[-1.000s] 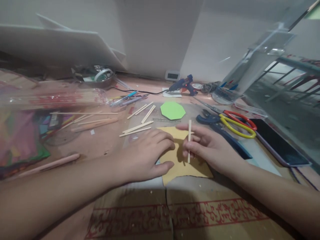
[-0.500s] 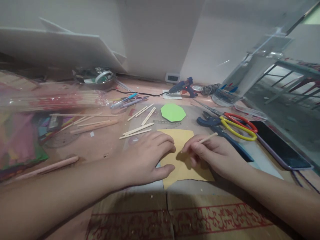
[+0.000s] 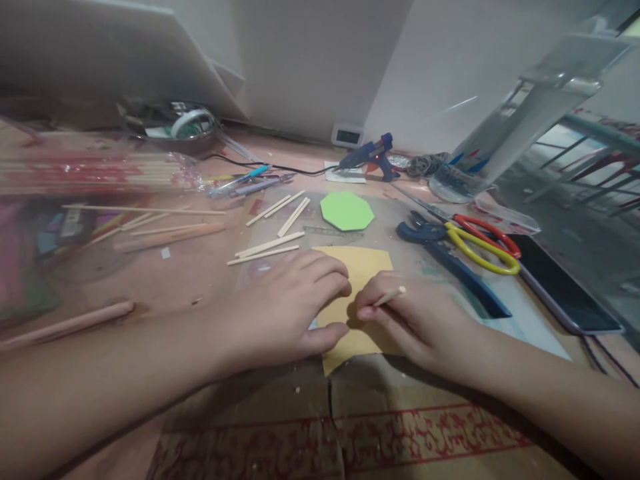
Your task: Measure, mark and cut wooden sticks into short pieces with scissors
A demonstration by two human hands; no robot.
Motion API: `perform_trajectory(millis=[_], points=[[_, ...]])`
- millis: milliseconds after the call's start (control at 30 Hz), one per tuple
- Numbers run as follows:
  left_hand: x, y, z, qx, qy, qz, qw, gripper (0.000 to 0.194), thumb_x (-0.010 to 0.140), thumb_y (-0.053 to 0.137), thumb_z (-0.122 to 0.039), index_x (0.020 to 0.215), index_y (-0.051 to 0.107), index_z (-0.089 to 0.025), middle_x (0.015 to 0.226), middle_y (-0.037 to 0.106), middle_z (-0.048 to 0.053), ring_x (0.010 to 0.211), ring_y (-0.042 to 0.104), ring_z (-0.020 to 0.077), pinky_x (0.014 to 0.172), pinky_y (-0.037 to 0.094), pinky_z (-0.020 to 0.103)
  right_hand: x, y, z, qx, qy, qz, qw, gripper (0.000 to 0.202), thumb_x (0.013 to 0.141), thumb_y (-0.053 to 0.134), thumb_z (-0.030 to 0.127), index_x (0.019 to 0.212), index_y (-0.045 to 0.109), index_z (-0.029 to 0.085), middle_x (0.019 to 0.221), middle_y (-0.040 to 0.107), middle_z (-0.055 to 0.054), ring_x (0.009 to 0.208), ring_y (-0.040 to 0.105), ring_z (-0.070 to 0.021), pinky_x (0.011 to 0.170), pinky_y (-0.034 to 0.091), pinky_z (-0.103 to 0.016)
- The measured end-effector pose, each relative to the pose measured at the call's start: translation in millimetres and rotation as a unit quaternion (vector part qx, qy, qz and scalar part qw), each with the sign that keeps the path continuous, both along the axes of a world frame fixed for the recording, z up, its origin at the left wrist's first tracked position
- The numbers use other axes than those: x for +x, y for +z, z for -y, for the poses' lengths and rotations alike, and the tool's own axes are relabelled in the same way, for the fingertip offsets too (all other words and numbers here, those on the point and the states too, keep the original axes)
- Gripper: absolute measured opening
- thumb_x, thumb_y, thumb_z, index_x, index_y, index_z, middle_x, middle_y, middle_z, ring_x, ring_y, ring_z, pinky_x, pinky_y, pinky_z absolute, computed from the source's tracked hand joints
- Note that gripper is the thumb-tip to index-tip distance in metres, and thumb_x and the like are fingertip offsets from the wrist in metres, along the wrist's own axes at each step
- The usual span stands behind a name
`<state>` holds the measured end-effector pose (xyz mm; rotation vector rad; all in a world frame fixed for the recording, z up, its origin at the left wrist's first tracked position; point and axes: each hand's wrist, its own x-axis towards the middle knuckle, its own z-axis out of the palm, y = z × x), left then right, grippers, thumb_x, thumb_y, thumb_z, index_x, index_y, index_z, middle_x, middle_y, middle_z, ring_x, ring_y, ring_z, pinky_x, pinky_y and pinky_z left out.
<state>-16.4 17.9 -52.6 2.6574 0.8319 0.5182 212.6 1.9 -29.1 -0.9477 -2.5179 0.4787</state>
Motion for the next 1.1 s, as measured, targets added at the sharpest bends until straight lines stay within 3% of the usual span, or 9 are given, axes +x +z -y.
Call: perform_trajectory(millis=[167, 300, 433, 533, 667, 800, 900, 1033, 1100], points=[[0.4, 0.4, 0.6, -0.004, 0.002, -0.006, 1.000, 0.031, 0.089, 0.062, -0.038, 0.111, 0.064, -0.016, 0.121, 0.064, 0.008, 0.120, 0.053, 0.0262, 0.106, 0.038, 0.040, 1.2, -2.4, -1.1, 0.036, -0.010, -0.005, 0.999, 0.017, 0.095, 0.048, 0.013, 0.088, 0.063, 0.017, 0.081, 0.071, -0.005, 0.074, 0.065, -0.0172, 0.068, 0.047, -0.027], [0.7, 1.3, 0.3, -0.005, -0.001, -0.005, 1.000, 0.028, 0.089, 0.062, -0.036, 0.110, 0.064, -0.017, 0.122, 0.063, 0.008, 0.120, 0.053, 0.0265, 0.105, 0.038, 0.041, -0.4, -3.0, -0.4, -0.004, 0.024, -0.005, 1.000, 0.018, 0.096, 0.046, 0.015, 0.088, 0.062, 0.018, 0.080, 0.071, -0.006, 0.075, 0.065, -0.0172, 0.069, 0.048, -0.028], [1.0, 1.8, -0.1, -0.005, 0.000, -0.006, 1.000, 0.030, 0.088, 0.062, -0.037, 0.111, 0.064, -0.016, 0.121, 0.064, 0.009, 0.119, 0.054, 0.0276, 0.104, 0.039, 0.043, -0.9, -3.1, -1.1, 0.013, -0.012, -0.010, 1.000, 0.016, 0.096, 0.048, 0.017, 0.088, 0.062, 0.019, 0.081, 0.071, -0.006, 0.074, 0.065, -0.0178, 0.068, 0.048, -0.029], [1.1, 1.4, 0.1, -0.006, 0.000, -0.003, 1.000, 0.029, 0.088, 0.062, -0.035, 0.110, 0.064, -0.017, 0.122, 0.064, 0.009, 0.120, 0.053, 0.0273, 0.105, 0.039, 0.042, -0.6, -3.6, -0.9, -0.012, 0.022, -0.014, 1.000, 0.017, 0.098, 0.047, 0.018, 0.090, 0.062, 0.019, 0.082, 0.071, -0.006, 0.076, 0.066, -0.0174, 0.070, 0.049, -0.029], [0.5, 1.0, 0.6, -0.012, 0.003, -0.005, 1.000, 0.030, 0.088, 0.061, -0.035, 0.111, 0.063, -0.016, 0.122, 0.063, 0.010, 0.120, 0.053, 0.0278, 0.106, 0.038, 0.043, -0.3, -4.1, -1.8, 0.013, -0.014, -0.017, 1.000, 0.015, 0.098, 0.050, 0.020, 0.089, 0.062, 0.018, 0.081, 0.072, -0.006, 0.073, 0.066, -0.0175, 0.068, 0.048, -0.028], [-0.2, 1.5, 1.1, -0.014, -0.001, -0.001, 1.000, 0.027, 0.088, 0.062, -0.034, 0.110, 0.063, -0.017, 0.123, 0.063, 0.009, 0.121, 0.053, 0.0270, 0.106, 0.039, 0.042, 0.1, -4.5, -3.7, -0.005, 0.018, -0.019, 1.000, 0.017, 0.098, 0.049, 0.020, 0.088, 0.062, 0.019, 0.081, 0.071, -0.005, 0.073, 0.066, -0.0168, 0.067, 0.048, -0.027], [-0.4, 2.0, 1.3, -0.013, 0.003, -0.004, 1.000, 0.029, 0.089, 0.062, -0.035, 0.112, 0.063, -0.017, 0.123, 0.063, 0.009, 0.121, 0.053, 0.0272, 0.106, 0.039, 0.042, -0.3, -4.1, -1.9, 0.023, -0.022, -0.013, 0.999, 0.014, 0.096, 0.050, 0.017, 0.088, 0.061, 0.019, 0.081, 0.071, -0.005, 0.073, 0.065, -0.0175, 0.067, 0.046, -0.028], [-0.5, 2.2, 1.2, -0.013, -0.002, 0.001, 1.000, 0.026, 0.088, 0.062, -0.034, 0.109, 0.062, -0.018, 0.123, 0.063, 0.009, 0.120, 0.053, 0.0266, 0.105, 0.039, 0.041, -1.6, -2.4, 3.7, -0.027, 0.028, -0.012, 0.999, 0.018, 0.099, 0.047, 0.018, 0.088, 0.062, 0.019, 0.080, 0.070, -0.005, 0.072, 0.064, -0.0163, 0.068, 0.047, -0.028], [-0.4, 2.3, 0.9, -0.018, -0.001, -0.002, 1.000, 0.027, 0.088, 0.063, -0.035, 0.109, 0.063, -0.018, 0.123, 0.063, 0.009, 0.120, 0.053, 0.0269, 0.105, 0.039, 0.042, -0.8, -3.1, 2.3, -0.031, 0.016, -0.008, 0.999, 0.019, 0.099, 0.048, 0.021, 0.088, 0.062, 0.018, 0.080, 0.071, -0.006, 0.073, 0.065, -0.0174, 0.068, 0.047, -0.029]])
